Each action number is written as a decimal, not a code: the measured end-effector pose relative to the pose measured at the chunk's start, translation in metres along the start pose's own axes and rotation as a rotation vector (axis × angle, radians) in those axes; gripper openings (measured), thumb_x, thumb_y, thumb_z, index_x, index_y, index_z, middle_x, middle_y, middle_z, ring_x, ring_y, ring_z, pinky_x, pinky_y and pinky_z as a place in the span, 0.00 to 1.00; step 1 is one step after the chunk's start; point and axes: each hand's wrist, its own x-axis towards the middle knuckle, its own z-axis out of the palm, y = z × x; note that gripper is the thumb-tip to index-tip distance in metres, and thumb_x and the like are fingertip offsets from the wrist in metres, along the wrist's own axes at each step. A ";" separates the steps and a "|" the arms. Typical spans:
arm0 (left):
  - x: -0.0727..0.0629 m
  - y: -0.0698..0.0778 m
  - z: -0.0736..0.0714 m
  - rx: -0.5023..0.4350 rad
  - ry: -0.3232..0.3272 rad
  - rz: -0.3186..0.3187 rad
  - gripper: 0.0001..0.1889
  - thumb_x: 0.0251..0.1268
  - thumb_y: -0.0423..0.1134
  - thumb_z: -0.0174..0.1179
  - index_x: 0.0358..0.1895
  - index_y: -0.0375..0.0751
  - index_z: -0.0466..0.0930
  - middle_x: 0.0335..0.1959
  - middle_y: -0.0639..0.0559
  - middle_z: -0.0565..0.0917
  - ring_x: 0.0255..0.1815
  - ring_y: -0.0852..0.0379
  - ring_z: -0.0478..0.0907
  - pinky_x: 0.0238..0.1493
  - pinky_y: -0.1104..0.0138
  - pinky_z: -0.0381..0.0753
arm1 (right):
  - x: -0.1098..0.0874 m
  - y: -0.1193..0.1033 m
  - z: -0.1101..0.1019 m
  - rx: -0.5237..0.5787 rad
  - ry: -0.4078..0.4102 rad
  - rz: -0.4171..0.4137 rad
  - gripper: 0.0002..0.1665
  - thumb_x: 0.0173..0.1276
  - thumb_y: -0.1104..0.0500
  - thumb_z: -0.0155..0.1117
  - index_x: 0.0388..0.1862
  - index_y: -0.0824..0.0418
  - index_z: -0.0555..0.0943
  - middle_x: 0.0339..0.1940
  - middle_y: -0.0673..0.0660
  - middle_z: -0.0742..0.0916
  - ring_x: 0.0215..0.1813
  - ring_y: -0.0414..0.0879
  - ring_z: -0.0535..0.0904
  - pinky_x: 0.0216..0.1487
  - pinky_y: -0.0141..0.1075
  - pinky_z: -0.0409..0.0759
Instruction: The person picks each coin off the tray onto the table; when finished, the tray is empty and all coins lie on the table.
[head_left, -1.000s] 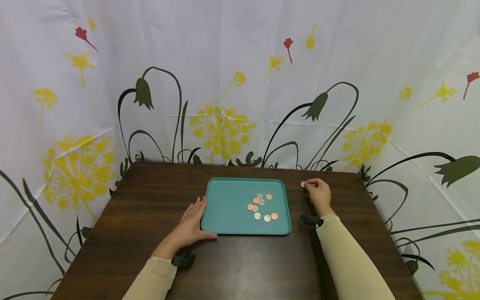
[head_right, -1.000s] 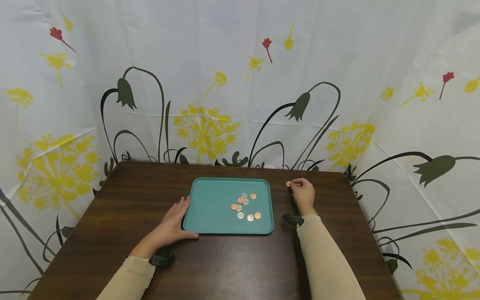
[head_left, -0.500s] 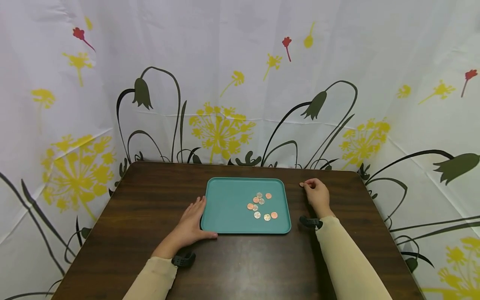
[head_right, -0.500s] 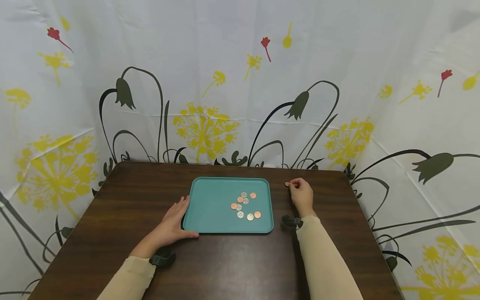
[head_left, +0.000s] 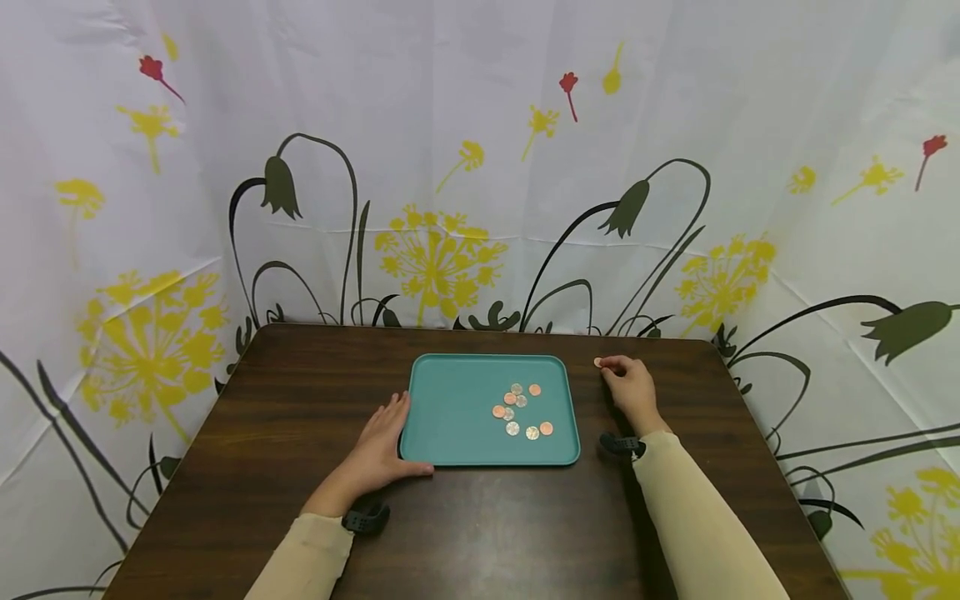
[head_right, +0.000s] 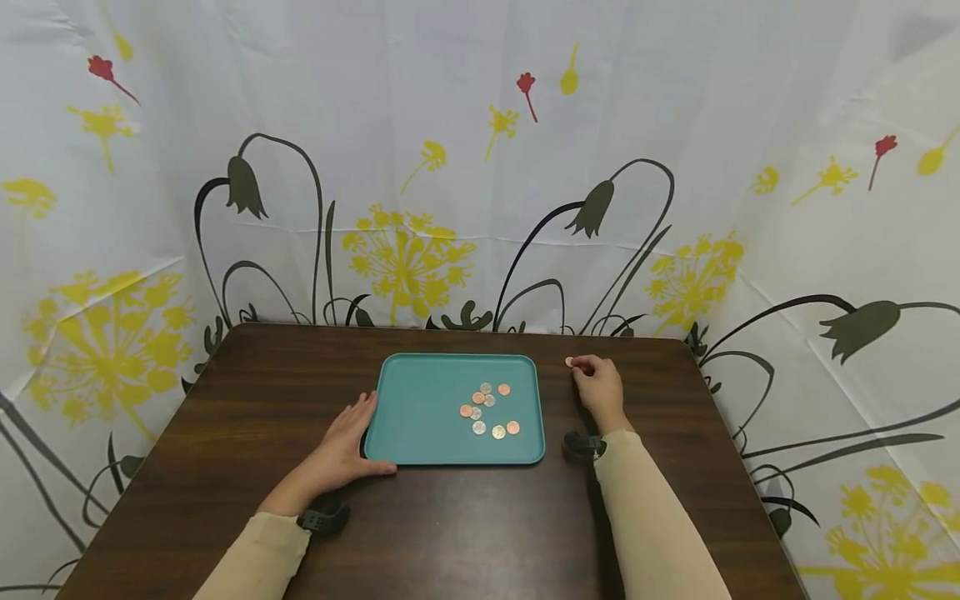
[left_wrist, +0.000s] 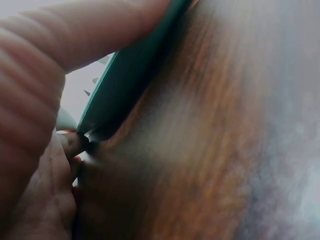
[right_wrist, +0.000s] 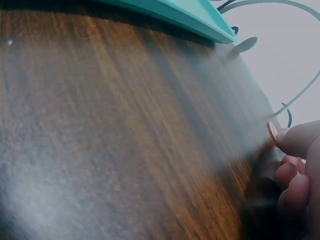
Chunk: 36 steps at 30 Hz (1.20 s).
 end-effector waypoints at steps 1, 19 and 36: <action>0.000 0.000 0.000 0.000 0.000 0.000 0.74 0.55 0.64 0.82 0.90 0.32 0.40 0.92 0.34 0.45 0.93 0.34 0.39 0.90 0.34 0.39 | 0.001 0.001 0.000 0.017 0.004 0.003 0.13 0.81 0.58 0.68 0.57 0.62 0.90 0.49 0.63 0.85 0.42 0.52 0.78 0.31 0.32 0.78; 0.003 -0.002 -0.006 0.009 0.002 -0.002 0.74 0.54 0.64 0.83 0.90 0.31 0.40 0.92 0.33 0.45 0.93 0.33 0.39 0.89 0.33 0.39 | -0.036 0.000 0.022 0.349 0.070 -0.100 0.13 0.80 0.52 0.72 0.48 0.61 0.88 0.37 0.56 0.87 0.34 0.42 0.77 0.35 0.29 0.76; 0.000 0.000 0.000 -0.010 0.015 0.010 0.74 0.53 0.64 0.84 0.90 0.31 0.42 0.91 0.33 0.47 0.93 0.33 0.41 0.89 0.33 0.41 | -0.081 -0.034 0.028 0.319 -0.144 -0.232 0.05 0.77 0.55 0.75 0.46 0.53 0.92 0.37 0.51 0.89 0.35 0.43 0.80 0.35 0.31 0.81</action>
